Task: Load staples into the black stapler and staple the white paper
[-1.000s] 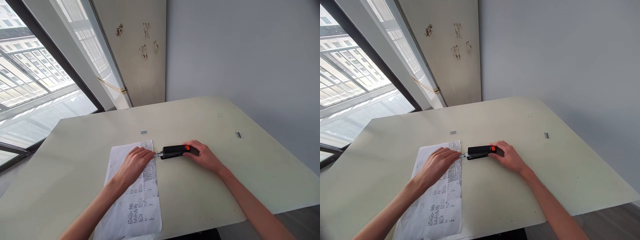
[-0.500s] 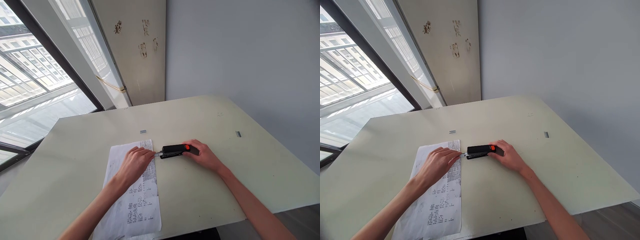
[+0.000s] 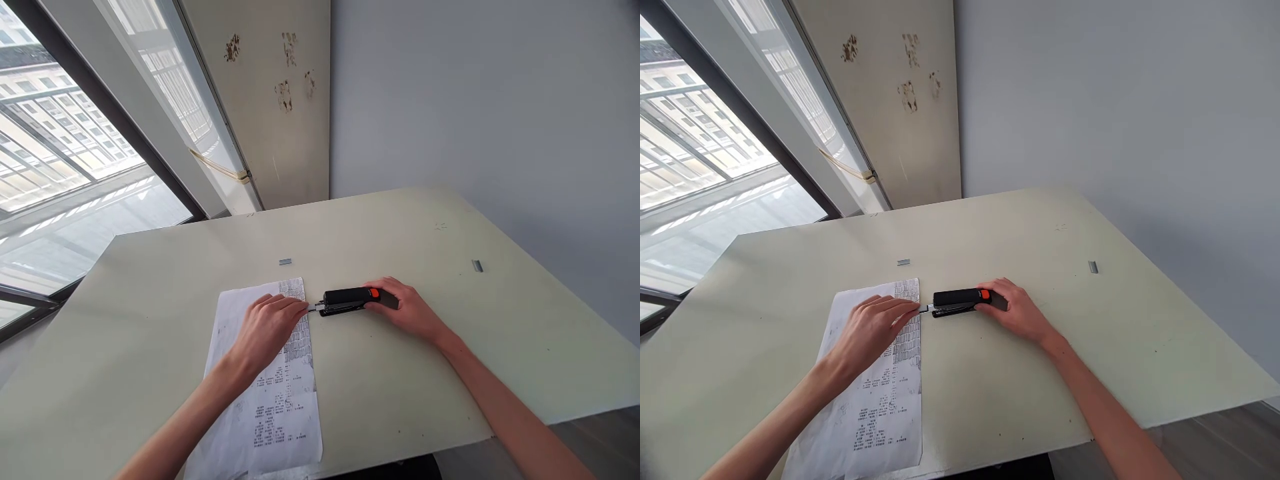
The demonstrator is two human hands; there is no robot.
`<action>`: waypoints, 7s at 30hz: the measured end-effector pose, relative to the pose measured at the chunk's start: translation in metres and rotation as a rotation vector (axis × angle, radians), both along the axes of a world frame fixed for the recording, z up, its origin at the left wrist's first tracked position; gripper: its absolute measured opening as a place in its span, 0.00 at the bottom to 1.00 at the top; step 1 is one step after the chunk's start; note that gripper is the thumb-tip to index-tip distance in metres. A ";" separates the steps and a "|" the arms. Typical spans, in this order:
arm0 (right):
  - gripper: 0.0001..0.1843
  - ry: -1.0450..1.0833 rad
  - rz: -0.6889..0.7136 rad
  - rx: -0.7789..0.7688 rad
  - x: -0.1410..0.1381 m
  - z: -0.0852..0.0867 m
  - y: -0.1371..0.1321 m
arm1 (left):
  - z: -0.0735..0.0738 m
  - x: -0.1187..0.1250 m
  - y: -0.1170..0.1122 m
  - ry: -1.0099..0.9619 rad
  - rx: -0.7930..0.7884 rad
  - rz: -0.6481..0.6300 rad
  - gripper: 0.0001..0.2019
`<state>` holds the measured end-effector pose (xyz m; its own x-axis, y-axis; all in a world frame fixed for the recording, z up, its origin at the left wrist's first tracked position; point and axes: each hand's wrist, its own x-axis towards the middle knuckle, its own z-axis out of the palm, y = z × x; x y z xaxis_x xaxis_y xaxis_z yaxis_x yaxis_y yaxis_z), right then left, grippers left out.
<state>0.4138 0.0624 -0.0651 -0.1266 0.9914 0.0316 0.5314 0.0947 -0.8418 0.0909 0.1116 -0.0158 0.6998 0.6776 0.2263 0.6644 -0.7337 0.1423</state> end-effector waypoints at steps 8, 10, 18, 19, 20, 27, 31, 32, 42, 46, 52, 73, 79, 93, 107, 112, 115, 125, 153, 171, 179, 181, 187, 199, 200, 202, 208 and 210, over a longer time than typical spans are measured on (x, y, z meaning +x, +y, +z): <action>0.18 0.016 0.000 -0.004 0.001 -0.002 0.001 | 0.001 0.002 0.000 0.000 0.004 -0.008 0.17; 0.18 0.013 0.000 -0.004 0.000 -0.003 0.001 | 0.001 0.001 0.000 0.000 0.010 -0.011 0.16; 0.19 -0.033 -0.006 0.030 0.000 0.000 0.001 | 0.000 -0.005 -0.001 -0.001 0.035 -0.035 0.14; 0.19 -0.034 -0.003 0.034 0.000 -0.001 0.001 | 0.000 -0.006 -0.001 -0.008 0.038 -0.038 0.14; 0.20 -0.032 0.000 0.035 0.000 -0.001 0.001 | -0.001 -0.006 -0.002 -0.017 0.041 -0.040 0.14; 0.18 0.005 0.002 0.002 0.001 -0.003 0.001 | -0.006 -0.012 -0.002 -0.039 0.045 -0.034 0.15; 0.19 0.009 0.006 0.001 0.001 -0.003 0.001 | -0.005 -0.012 0.001 -0.008 0.024 -0.061 0.14; 0.19 0.009 0.005 -0.001 0.001 -0.003 0.001 | -0.004 -0.011 0.002 -0.001 0.018 -0.068 0.14; 0.19 -0.009 0.000 0.009 0.001 -0.001 0.000 | 0.000 -0.006 0.010 0.078 0.017 -0.133 0.14; 0.18 -0.002 0.004 0.013 0.001 -0.002 0.000 | 0.003 -0.007 0.009 0.066 -0.024 -0.126 0.14; 0.20 0.004 -0.004 -0.017 0.000 0.000 0.000 | 0.004 0.002 0.009 0.082 -0.070 -0.120 0.15; 0.19 -0.008 0.027 0.029 0.002 -0.004 0.002 | -0.005 -0.004 0.058 -0.139 -0.361 -0.312 0.20; 0.18 -0.040 0.014 0.007 -0.001 0.003 -0.001 | -0.017 0.015 0.074 -0.082 -0.229 -0.316 0.27; 0.17 -0.009 0.004 0.008 -0.002 0.001 0.002 | -0.031 0.028 0.073 -0.044 -0.108 -0.303 0.31; 0.20 -0.002 0.052 -0.029 0.005 -0.005 0.000 | -0.036 -0.066 0.039 -0.119 -0.054 0.248 0.20; 0.21 -0.042 0.115 -0.041 0.006 -0.001 -0.007 | -0.045 -0.075 0.041 -0.204 -0.069 0.404 0.19; 0.21 -0.043 0.119 -0.055 0.007 -0.001 -0.015 | -0.046 -0.073 0.044 -0.236 -0.108 0.421 0.17; 0.18 -0.047 0.121 -0.052 0.006 -0.007 -0.035 | -0.039 -0.079 0.048 -0.389 -0.278 0.328 0.16; 0.27 0.164 0.008 -0.133 -0.001 0.015 -0.048 | -0.020 -0.046 -0.007 -0.447 -0.076 0.046 0.06; 0.34 -0.364 0.178 -0.076 -0.102 0.060 -0.018 | -0.038 -0.025 -0.063 -0.089 -0.193 -0.435 0.31; 0.35 -0.502 0.157 -0.102 -0.111 0.060 -0.021 | -0.038 -0.022 -0.065 -0.099 -0.214 -0.409 0.30; 0.35 -0.531 0.154 -0.105 -0.112 0.059 -0.021 | -0.038 -0.021 -0.065 -0.106 -0.216 -0.407 0.29; 0.33 -0.600 0.156 -0.105 -0.118 0.058 -0.020 | -0.038 -0.021 -0.065 -0.133 -0.225 -0.403 0.28; 0.33 -0.607 0.177 -0.126 -0.120 0.054 -0.020 | -0.037 -0.020 -0.066 -0.138 -0.252 -0.401 0.27; 0.33 -0.607 0.176 -0.128 -0.120 0.054 -0.020 | -0.038 -0.020 -0.066 -0.142 -0.256 -0.402 0.27; 0.32 -0.594 0.176 -0.135 -0.120 0.055 -0.021 | -0.038 -0.020 -0.067 -0.157 -0.262 -0.400 0.27; 0.32 -0.515 0.168 -0.214 -0.112 0.059 -0.021 | -0.040 -0.020 -0.067 -0.168 -0.256 -0.399 0.27; 0.31 -0.500 0.166 -0.211 -0.110 0.059 -0.021 | -0.041 -0.021 -0.067 -0.164 -0.254 -0.399 0.27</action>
